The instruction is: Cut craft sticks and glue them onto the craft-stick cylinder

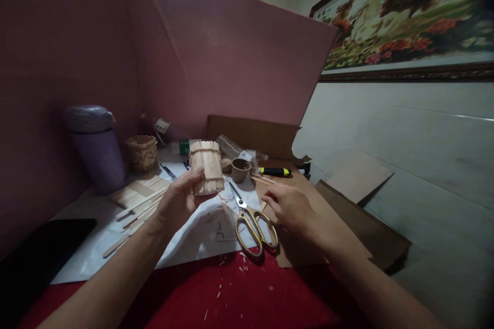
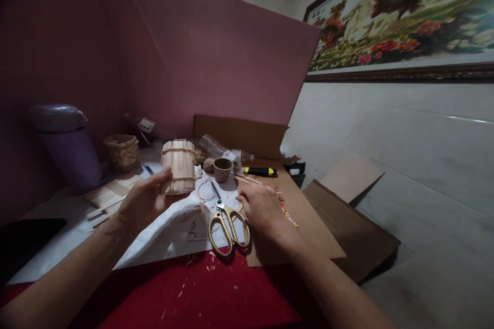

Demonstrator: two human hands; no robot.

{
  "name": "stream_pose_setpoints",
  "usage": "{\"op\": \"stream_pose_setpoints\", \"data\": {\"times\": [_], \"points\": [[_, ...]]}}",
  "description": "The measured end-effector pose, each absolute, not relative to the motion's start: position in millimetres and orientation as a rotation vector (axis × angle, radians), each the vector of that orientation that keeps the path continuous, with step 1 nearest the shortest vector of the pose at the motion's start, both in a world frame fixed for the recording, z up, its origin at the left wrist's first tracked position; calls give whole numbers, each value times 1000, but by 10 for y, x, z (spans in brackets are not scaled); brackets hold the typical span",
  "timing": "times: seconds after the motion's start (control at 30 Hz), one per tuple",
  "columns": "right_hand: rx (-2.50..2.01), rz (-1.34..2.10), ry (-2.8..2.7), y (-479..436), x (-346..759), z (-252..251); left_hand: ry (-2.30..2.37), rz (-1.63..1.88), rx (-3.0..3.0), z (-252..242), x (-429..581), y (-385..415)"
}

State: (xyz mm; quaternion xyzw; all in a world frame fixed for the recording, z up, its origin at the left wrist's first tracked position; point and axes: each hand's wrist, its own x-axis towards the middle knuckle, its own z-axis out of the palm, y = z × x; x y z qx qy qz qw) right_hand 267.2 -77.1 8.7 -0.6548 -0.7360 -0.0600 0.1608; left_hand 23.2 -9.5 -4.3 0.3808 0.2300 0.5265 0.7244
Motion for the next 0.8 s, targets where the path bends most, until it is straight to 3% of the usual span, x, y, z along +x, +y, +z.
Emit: {"op": "stream_pose_setpoints", "data": {"times": [0.43,0.8], "points": [[-1767,218,-2385,46,2551,-129,586,1215,731,-15,244,-92],[-1670,215,-2216,-89,2591,-104,568,1174,779,-59,268,-87]]}}
